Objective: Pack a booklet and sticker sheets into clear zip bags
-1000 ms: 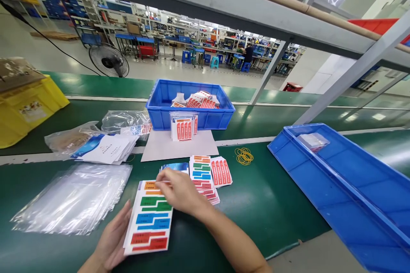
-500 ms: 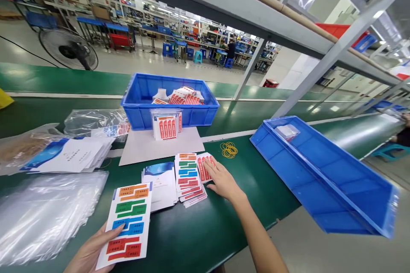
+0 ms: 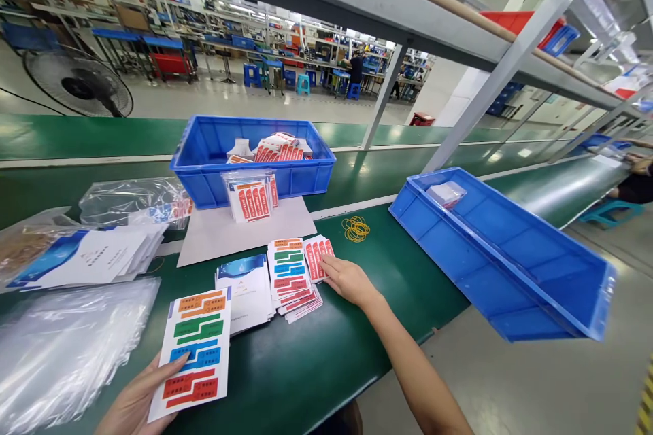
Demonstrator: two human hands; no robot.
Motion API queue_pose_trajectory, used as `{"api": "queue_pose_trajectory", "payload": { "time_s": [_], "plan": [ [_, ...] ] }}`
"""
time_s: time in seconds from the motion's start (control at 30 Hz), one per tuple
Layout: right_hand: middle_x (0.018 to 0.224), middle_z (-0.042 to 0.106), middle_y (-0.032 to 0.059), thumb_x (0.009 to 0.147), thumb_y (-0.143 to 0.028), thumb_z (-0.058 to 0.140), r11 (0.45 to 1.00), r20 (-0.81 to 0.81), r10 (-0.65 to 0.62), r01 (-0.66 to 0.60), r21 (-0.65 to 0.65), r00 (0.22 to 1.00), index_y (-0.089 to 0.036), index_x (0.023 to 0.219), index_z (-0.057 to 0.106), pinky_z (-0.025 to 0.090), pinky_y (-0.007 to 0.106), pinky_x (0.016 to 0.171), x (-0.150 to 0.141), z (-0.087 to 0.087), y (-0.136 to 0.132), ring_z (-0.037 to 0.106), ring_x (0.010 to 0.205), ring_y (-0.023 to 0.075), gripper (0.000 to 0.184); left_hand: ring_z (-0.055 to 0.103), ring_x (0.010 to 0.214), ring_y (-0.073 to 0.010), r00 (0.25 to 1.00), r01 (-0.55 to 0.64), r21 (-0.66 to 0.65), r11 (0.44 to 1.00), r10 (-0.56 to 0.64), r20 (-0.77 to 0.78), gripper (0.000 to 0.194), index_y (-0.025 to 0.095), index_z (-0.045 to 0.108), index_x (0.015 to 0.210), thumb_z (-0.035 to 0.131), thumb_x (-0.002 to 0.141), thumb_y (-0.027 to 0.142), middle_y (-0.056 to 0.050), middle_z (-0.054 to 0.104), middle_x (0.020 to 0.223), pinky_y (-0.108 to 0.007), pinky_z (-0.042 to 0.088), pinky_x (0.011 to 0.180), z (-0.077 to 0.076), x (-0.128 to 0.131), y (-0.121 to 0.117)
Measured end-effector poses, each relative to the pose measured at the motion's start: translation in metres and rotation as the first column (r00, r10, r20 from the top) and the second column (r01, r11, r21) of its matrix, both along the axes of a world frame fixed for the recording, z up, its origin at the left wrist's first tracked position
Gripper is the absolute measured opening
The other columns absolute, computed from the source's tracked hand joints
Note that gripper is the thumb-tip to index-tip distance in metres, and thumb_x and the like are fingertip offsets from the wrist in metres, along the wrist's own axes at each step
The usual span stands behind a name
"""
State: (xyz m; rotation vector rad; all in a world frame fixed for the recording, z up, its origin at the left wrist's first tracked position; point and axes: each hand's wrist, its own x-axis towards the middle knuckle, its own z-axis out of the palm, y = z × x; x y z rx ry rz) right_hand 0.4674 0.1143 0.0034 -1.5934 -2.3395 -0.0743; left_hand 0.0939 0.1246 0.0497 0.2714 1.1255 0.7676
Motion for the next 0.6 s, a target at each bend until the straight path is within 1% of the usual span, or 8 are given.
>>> {"api": "queue_pose_trajectory", "payload": {
  "time_s": [0.1,0.2,0.33,0.47,0.6],
  "plan": [
    [0.123,0.063,0.0107,0.093,-0.016,0.045,0.999,0.012,0.008,-0.009,0.052,1.0,-0.018,0.121,0.059,0.054,0.038,0.093,0.0,-0.002,-0.002,0.061,0.112,0.0228,0.032,0.065,0.095,-0.0414,1.0,0.002,-0.008,1.0,-0.001,0.03,0.092,0.021,0.026,0.146,0.066,0.067,-0.007,-0.015,0.074,0.101,-0.057,0.058,0.077,-0.002,-0.001,0.0],
    [0.115,0.068,0.0125,0.092,-0.008,0.039,0.991,0.01,-0.036,0.034,0.131,0.999,-0.016,0.114,0.064,0.056,0.037,0.087,-0.002,-0.005,-0.004,0.066,0.104,0.023,0.034,0.065,0.095,-0.0419,0.999,0.026,0.008,1.0,-0.026,0.025,0.093,0.021,0.028,0.145,0.068,0.067,-0.006,-0.016,0.074,0.1,-0.057,0.058,0.078,0.0,0.0,-0.001],
    [0.107,0.071,0.013,0.092,-0.009,0.04,0.973,-0.019,-0.086,0.088,0.215,0.996,-0.015,0.106,0.066,0.056,0.037,0.086,-0.007,-0.01,-0.006,0.067,0.098,0.0228,0.03,0.066,0.092,-0.0413,0.999,0.04,0.02,0.999,-0.039,-0.012,0.091,0.018,0.028,0.145,0.068,0.067,-0.005,-0.016,0.075,0.097,-0.057,0.059,0.075,0.005,0.002,-0.001],
    [0.102,0.072,0.0116,0.094,-0.012,0.043,0.97,-0.042,-0.048,0.057,0.238,0.998,-0.016,0.097,0.067,0.055,0.036,0.087,-0.012,-0.013,-0.008,0.068,0.096,0.0215,0.025,0.068,0.09,-0.0399,0.999,0.04,0.026,0.999,-0.039,-0.026,0.09,0.015,0.024,0.146,0.066,0.069,-0.005,-0.017,0.075,0.096,-0.053,0.061,0.071,0.006,0.003,-0.002],
    [0.099,0.073,0.0073,0.094,-0.018,0.047,0.972,-0.066,0.018,-0.002,0.233,0.998,-0.019,0.091,0.067,0.055,0.032,0.085,-0.012,-0.01,-0.007,0.067,0.096,0.0179,0.02,0.065,0.095,-0.0411,0.999,0.047,0.032,0.998,-0.047,-0.027,0.091,0.017,0.024,0.146,0.067,0.069,-0.003,-0.017,0.074,0.099,-0.057,0.058,0.077,0.003,0.002,-0.001]
  ]
}}
